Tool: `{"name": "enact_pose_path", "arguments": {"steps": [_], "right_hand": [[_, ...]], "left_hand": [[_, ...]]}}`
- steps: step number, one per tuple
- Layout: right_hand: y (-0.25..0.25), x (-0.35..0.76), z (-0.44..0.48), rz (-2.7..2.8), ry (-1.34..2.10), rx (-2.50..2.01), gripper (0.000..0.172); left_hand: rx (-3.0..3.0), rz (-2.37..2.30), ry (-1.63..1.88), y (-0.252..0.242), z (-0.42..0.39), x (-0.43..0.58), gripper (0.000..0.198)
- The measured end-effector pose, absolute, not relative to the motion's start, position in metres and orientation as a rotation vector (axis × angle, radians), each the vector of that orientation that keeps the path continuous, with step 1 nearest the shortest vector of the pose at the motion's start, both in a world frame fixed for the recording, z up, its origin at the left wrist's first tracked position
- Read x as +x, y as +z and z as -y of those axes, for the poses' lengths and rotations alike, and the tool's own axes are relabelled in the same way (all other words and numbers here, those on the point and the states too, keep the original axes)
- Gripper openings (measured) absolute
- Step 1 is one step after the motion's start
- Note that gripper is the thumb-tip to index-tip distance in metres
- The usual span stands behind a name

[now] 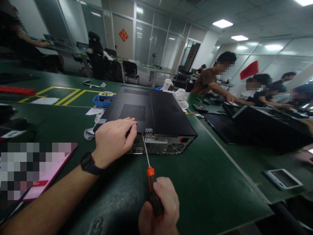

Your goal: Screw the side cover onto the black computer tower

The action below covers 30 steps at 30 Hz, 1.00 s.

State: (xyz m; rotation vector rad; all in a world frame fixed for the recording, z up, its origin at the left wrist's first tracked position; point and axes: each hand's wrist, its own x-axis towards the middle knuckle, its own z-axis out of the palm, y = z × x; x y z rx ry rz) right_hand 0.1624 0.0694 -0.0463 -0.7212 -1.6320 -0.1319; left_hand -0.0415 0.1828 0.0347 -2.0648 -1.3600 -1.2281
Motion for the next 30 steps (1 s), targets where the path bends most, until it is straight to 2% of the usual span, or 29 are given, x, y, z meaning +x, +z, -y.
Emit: {"name": "enact_pose_path", "arguments": {"steps": [5,20,30], "right_hand": [[-0.036,0.159,-0.070,1.657,-0.200,-0.796,0.032],[-0.056,0.162,-0.068,1.589,-0.115,-0.777,0.037],[-0.041,0.163,-0.067,1.664,-0.233,-0.840,0.033]], "left_hand": [[-2.051,1.347,-1.232,0.034,-0.184,-0.041,0.025],[-2.042,1.343,-1.230,0.033,-0.184,-0.041,0.023],[-2.019,1.330,-1.230,0.034,-0.184,-0.041,0.023]]}}
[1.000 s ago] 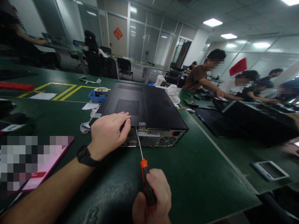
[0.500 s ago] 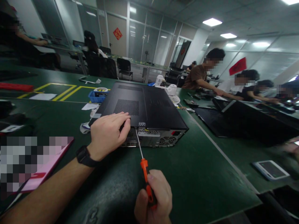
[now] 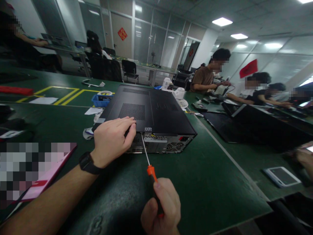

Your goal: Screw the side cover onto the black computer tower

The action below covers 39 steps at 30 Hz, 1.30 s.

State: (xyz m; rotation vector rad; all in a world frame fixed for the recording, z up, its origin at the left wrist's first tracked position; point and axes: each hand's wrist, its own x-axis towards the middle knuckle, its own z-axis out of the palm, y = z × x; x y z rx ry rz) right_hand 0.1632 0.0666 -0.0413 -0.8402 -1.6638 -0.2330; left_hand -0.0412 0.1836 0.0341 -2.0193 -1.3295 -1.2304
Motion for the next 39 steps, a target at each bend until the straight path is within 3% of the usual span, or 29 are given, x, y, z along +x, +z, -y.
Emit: {"name": "enact_pose_path", "arguments": {"steps": [28,39], "right_hand": [[-0.051,0.163,-0.069,1.621,-0.163,-0.743,0.036],[-0.045,0.164,-0.067,1.651,-0.261,-0.866,0.028]], "left_hand": [[-2.060,1.362,-1.230,0.034,-0.183,-0.042,0.025],[-2.066,1.371,-1.221,0.034,-0.183,-0.043,0.027]]}}
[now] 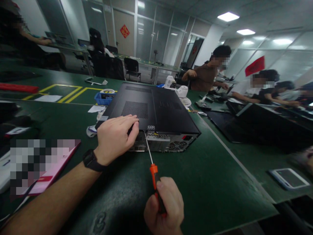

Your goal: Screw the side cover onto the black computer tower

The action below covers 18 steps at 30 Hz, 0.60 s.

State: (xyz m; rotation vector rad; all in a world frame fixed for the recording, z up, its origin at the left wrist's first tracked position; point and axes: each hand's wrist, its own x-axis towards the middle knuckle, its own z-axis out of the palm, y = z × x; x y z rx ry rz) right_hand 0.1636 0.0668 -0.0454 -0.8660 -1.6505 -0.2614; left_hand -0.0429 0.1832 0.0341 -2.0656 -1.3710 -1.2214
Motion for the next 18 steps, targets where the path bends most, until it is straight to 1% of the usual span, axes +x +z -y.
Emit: {"name": "enact_pose_path", "arguments": {"steps": [7,14,18], "right_hand": [[-0.0452,0.1596,-0.0698,1.620,-0.186,-0.767,0.035],[-0.0536,0.1647,-0.0637,1.608,-0.220,-0.896,0.036],[-0.0542,0.1633,-0.0663,1.616,-0.166,-0.836,0.035]], "left_hand": [[-2.062,1.359,-1.235,0.0342,-0.1830,-0.0419,0.026],[-2.053,1.360,-1.230,0.0345,-0.1826,-0.0417,0.026],[-2.066,1.370,-1.226,0.0339,-0.1829,-0.0419,0.026]]}}
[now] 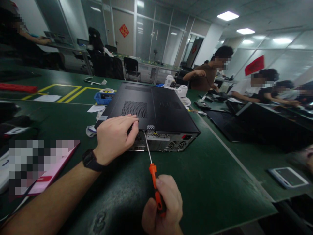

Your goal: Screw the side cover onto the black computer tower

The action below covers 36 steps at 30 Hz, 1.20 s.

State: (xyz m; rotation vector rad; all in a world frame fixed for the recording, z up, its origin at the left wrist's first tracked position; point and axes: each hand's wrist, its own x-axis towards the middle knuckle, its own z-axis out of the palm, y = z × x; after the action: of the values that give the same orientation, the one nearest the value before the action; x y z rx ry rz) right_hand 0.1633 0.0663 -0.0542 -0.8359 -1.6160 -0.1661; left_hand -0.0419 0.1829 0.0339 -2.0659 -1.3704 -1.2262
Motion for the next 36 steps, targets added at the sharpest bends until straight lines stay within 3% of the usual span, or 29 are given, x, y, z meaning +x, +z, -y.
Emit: {"name": "enact_pose_path", "arguments": {"steps": [13,22,31,36], "right_hand": [[-0.050,0.170,-0.059,1.680,-0.273,-0.939,0.034],[-0.034,0.157,-0.069,1.653,-0.212,-0.748,0.041],[-0.048,0.164,-0.061,1.613,-0.340,-0.946,0.034],[-0.032,0.162,-0.065,1.684,-0.316,-0.866,0.029]], "left_hand": [[-2.071,1.368,-1.222,0.033,-0.184,-0.043,0.026],[-2.059,1.362,-1.218,0.034,-0.182,-0.043,0.026],[-2.043,1.355,-1.216,0.035,-0.182,-0.042,0.025],[-2.044,1.355,-1.208,0.033,-0.183,-0.043,0.024]]}}
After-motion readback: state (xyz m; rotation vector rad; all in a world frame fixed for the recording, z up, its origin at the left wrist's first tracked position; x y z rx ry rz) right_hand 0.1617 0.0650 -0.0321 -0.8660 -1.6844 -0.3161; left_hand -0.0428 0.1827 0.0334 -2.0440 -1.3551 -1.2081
